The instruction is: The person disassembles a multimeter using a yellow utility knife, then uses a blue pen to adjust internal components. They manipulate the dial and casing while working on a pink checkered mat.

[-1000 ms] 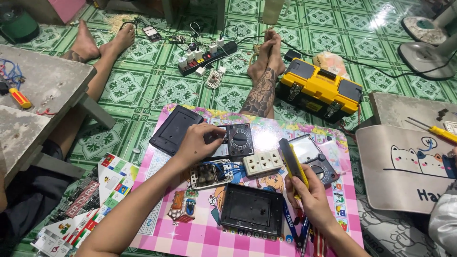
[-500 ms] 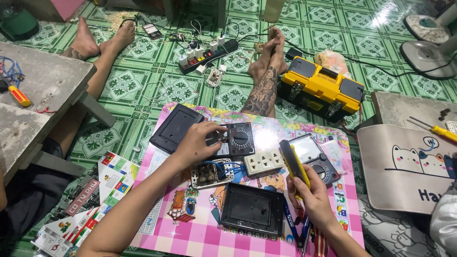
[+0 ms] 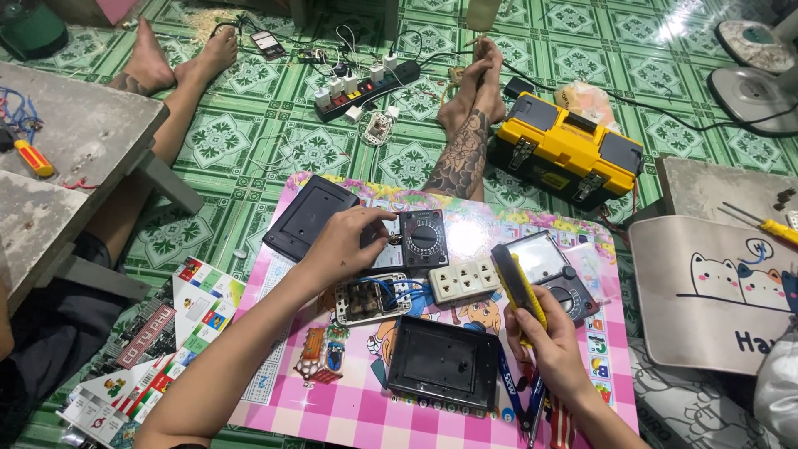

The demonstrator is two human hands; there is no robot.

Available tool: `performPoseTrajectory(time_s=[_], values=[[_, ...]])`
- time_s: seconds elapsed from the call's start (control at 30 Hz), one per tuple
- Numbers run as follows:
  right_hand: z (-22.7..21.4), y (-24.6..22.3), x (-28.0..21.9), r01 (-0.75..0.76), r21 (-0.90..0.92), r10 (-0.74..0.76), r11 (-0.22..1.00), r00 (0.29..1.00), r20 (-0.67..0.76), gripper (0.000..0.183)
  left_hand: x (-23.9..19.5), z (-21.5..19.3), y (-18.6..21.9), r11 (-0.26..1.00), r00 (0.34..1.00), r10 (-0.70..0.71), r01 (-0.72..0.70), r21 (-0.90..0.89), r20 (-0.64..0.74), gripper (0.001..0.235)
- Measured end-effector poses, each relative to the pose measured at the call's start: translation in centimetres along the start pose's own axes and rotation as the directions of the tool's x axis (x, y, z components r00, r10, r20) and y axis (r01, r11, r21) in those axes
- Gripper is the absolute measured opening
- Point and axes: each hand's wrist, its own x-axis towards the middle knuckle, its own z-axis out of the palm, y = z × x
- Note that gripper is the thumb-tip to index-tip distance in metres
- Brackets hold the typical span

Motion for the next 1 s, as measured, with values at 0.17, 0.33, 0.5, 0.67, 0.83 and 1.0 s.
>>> performPoseTrajectory(time_s=[0.17, 0.33, 0.5, 0.67, 0.83, 1.0], values=[[-0.1, 0.2, 0.0, 0.001, -0.001, -0.001, 1.000, 1.000, -0.002, 0.027, 0.0, 0.2, -0.1, 0.999, 1.000, 0.006, -0.006, 0.039, 0.011, 0.030], [-0.2, 0.2, 0.0, -0.003, -0.008, 0.004, 1.000, 1.000, 0.008, 0.025, 0.1, 0.2, -0.4, 1.000, 1.000, 0.000, 0.000, 0.025, 0.000, 0.030], [-0.5, 0.2, -0.1, -0.053, -0.014, 0.053, 0.998, 0.998, -0.036, 0.030, 0.1, -0.6, 0.0, 0.999, 0.994, -0.039, 0.038, 0.020, 0.103, 0.036], [-0.7, 0.4, -0.1, -0.053, -0.004, 0.052, 0.999, 0.998, -0.030, 0.028, 0.1, -0.4, -0.9, 0.997, 0.994, 0.024, -0.031, 0.065, 0.102, 0.031], [-0.6, 0.3, 0.0, -0.046, -0.009, 0.046, 0.999, 0.999, -0.019, 0.028, 0.1, -0.2, -1.5, 0.983, 0.988, 0.147, -0.150, 0.110, 0.039, 0.027], [-0.4, 0.2, -0.1, -0.027, -0.028, 0.026, 0.999, 0.999, -0.035, 0.025, 0.3, 0.1, -1.9, 0.950, 0.973, 0.220, -0.230, 0.210, 0.074, 0.021]])
